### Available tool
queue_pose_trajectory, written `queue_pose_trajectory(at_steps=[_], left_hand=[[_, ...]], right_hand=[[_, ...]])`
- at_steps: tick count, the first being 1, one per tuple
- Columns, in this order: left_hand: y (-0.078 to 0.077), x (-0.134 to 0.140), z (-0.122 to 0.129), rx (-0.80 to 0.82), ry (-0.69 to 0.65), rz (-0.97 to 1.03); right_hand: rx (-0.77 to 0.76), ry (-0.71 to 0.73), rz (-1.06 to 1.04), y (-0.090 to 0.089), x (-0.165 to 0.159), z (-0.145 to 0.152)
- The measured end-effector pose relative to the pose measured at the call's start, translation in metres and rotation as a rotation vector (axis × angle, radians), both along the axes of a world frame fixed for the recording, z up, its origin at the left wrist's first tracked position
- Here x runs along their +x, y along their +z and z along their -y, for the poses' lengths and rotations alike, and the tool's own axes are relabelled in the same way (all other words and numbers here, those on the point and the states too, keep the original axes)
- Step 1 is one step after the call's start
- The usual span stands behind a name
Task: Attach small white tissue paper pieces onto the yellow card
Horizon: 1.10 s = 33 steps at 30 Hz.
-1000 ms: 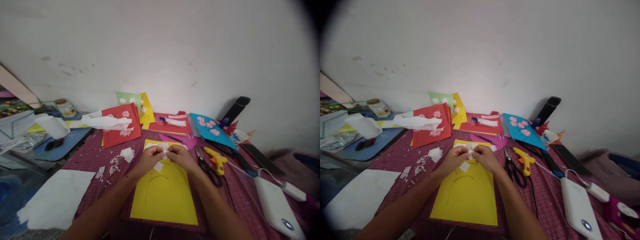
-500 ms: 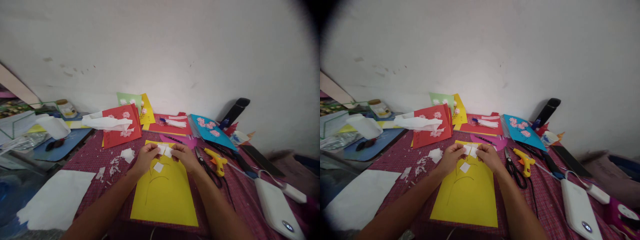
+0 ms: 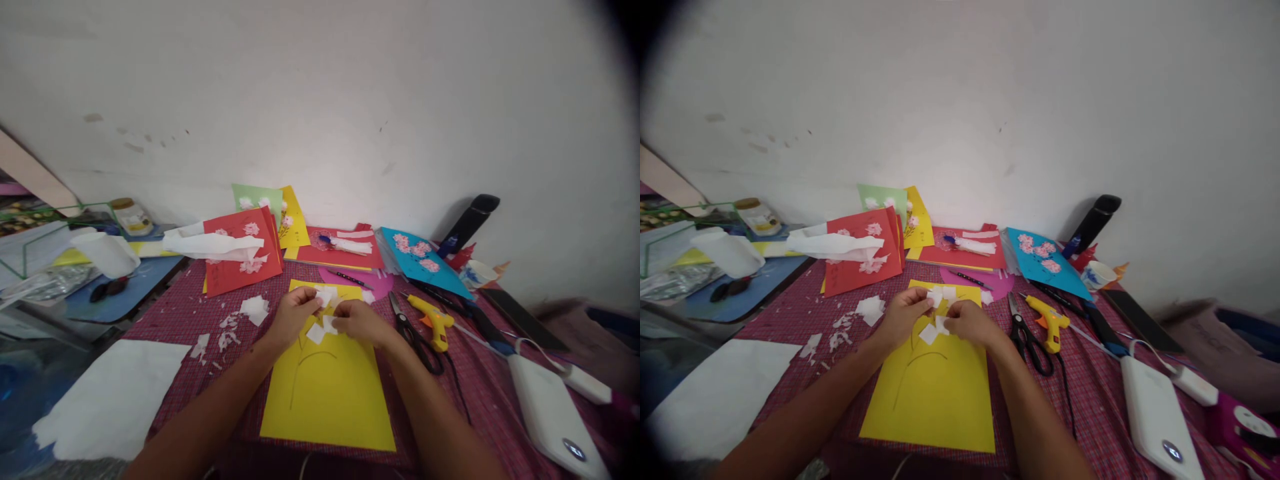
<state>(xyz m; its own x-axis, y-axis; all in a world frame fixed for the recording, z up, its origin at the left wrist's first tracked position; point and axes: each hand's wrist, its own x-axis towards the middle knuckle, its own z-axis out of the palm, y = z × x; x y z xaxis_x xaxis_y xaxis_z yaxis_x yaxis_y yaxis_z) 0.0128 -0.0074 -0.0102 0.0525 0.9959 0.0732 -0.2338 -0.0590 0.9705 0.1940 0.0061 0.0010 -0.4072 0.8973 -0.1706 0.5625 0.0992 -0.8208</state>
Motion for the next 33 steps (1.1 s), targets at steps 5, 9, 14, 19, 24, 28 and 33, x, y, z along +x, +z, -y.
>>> queue_pose_trajectory(at_steps=[5, 9, 14, 19, 24, 28, 33], left_hand=[[0.002, 0.001, 0.000, -0.004, -0.012, -0.023], [0.002, 0.000, 0.003, 0.104, 0.046, -0.126], [0.007, -0.003, 0.011, 0.416, 0.097, -0.524], [0.012, 0.000, 0.015, 0.488, 0.061, -0.625], [0.012, 0.000, 0.016, 0.459, -0.024, -0.634], [0.008, -0.002, 0.013, 0.424, -0.048, -0.616], [0.006, -0.002, 0.012, 0.376, -0.072, -0.566]], right_hand=[[-0.034, -0.067, -0.042, 0.000, 0.001, -0.002], [-0.099, -0.143, -0.262, 0.010, 0.000, 0.001], [-0.161, -0.177, -0.367, 0.015, -0.002, 0.003], [-0.165, -0.199, -0.389, 0.013, -0.004, 0.003], [-0.145, -0.155, -0.453, 0.014, -0.006, 0.005], [-0.138, -0.147, -0.482, 0.015, -0.006, 0.006], [-0.110, -0.144, -0.439, 0.014, -0.006, 0.005]])
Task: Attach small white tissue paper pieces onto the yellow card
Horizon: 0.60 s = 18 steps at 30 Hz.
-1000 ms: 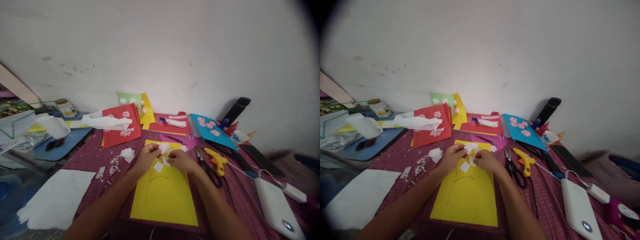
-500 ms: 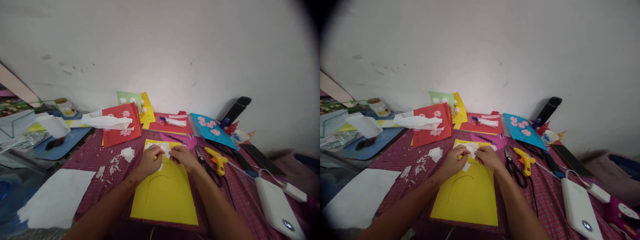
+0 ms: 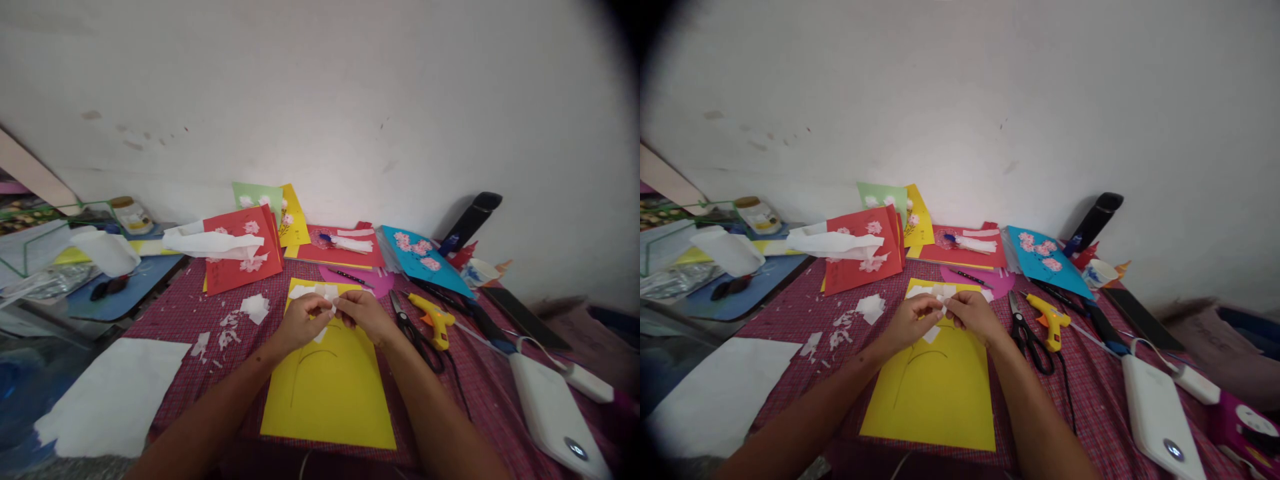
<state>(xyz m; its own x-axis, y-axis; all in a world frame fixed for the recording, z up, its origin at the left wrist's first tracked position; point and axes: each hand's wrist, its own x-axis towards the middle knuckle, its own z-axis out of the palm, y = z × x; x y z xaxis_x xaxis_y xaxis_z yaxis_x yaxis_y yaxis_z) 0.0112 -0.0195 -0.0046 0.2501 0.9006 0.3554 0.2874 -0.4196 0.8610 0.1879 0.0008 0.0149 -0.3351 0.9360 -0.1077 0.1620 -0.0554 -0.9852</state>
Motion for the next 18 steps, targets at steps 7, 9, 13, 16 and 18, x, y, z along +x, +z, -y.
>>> queue_pose_trajectory(at_steps=[7, 9, 13, 16, 18], left_hand=[[0.0005, 0.0017, -0.0008, -0.016, 0.045, 0.000], [-0.0015, 0.0015, -0.0020, -0.037, 0.060, 0.014], [-0.0066, 0.0012, -0.0050, -0.105, 0.101, 0.054], [-0.0070, 0.0004, -0.0068, -0.168, 0.105, 0.114], [-0.0054, -0.0005, -0.0076, -0.219, 0.092, 0.177]], right_hand=[[0.044, 0.009, 0.006, -0.0012, -0.0012, -0.0008], [0.044, 0.004, 0.009, -0.0011, -0.0010, -0.0009], [0.036, 0.000, 0.012, -0.0017, 0.0000, -0.0012], [0.039, 0.002, -0.003, -0.0029, 0.0014, -0.0024], [0.044, -0.015, -0.015, -0.0037, 0.0031, -0.0035]])
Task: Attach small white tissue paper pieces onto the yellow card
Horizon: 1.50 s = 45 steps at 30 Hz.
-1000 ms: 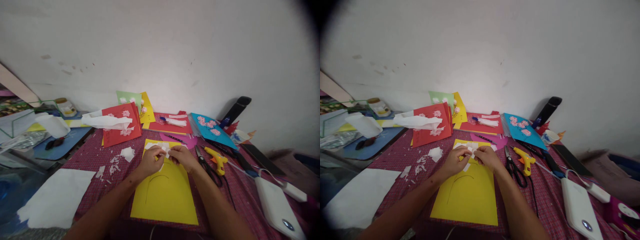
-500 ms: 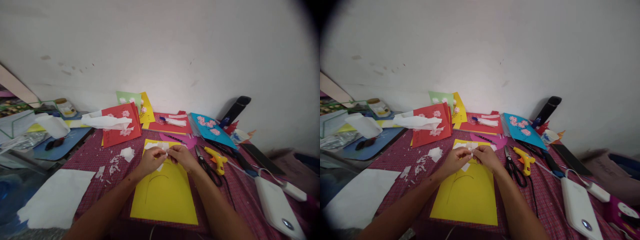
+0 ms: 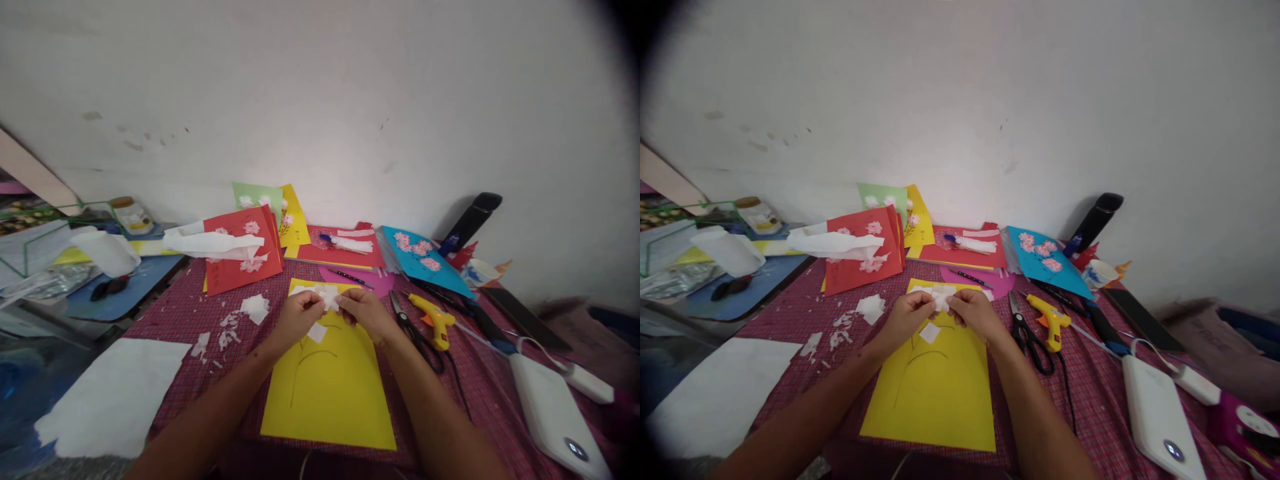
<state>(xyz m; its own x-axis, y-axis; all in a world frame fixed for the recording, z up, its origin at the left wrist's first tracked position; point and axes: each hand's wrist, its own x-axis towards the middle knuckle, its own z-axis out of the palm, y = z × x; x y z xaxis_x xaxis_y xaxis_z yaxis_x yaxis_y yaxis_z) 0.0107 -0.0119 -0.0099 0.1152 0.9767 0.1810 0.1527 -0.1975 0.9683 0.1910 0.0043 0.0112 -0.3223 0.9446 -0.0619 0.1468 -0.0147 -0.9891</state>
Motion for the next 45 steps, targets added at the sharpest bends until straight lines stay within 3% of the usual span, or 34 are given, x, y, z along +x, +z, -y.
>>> queue_pose_trajectory(at_steps=[9, 17, 27, 33, 38, 45], left_hand=[[0.001, -0.002, -0.002, -0.080, 0.002, 0.185], [-0.004, -0.002, -0.004, -0.099, 0.061, 0.276], [0.000, -0.002, -0.001, -0.053, -0.044, 0.290], [0.004, -0.004, 0.004, 0.110, -0.092, 0.085], [0.006, -0.003, 0.008, 0.306, -0.132, -0.115], [0.014, -0.001, 0.014, 0.364, -0.125, -0.217]], right_hand=[[0.032, -0.039, -0.045, -0.002, 0.006, -0.003], [0.005, -0.194, -0.109, -0.005, 0.007, -0.008], [-0.067, -0.058, -0.323, 0.002, 0.009, -0.002], [-0.160, -0.023, -0.526, 0.010, 0.012, 0.000], [-0.086, 0.058, -0.311, 0.007, 0.010, 0.002], [-0.019, 0.056, -0.059, 0.007, 0.006, 0.004]])
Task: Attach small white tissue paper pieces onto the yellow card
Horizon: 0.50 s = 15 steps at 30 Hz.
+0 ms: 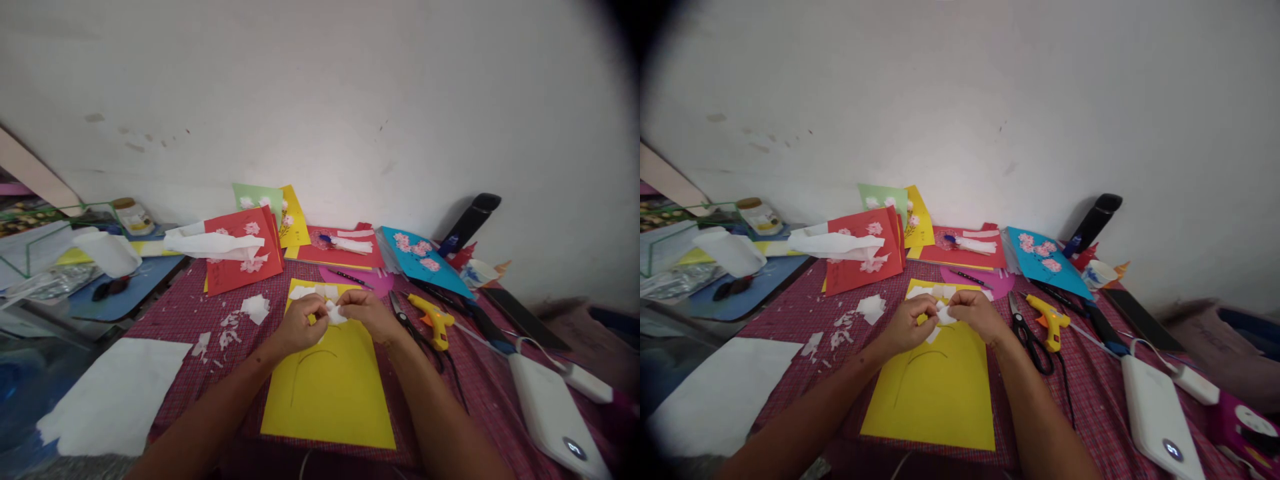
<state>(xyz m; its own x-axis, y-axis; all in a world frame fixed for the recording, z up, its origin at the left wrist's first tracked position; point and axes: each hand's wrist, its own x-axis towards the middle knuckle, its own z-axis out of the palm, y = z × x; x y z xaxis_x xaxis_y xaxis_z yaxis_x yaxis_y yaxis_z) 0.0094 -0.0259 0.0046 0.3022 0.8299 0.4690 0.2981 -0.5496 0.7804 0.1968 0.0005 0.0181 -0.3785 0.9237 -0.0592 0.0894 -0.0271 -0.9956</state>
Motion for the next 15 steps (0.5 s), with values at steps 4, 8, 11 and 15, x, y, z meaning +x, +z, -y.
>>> queue_pose_trajectory(at_steps=[4, 8, 11, 15], left_hand=[[0.001, -0.002, -0.001, 0.012, 0.004, -0.004], [0.000, -0.003, -0.004, 0.023, 0.013, 0.038], [0.001, -0.005, -0.006, -0.011, 0.018, 0.072], [0.009, -0.026, -0.006, -0.133, 0.099, 0.006]], right_hand=[[0.033, -0.021, -0.024, 0.000, 0.001, 0.000], [0.029, -0.054, -0.074, -0.003, 0.003, -0.003], [0.039, -0.070, -0.093, -0.006, 0.004, -0.004], [0.040, -0.083, -0.086, -0.007, 0.005, -0.005]])
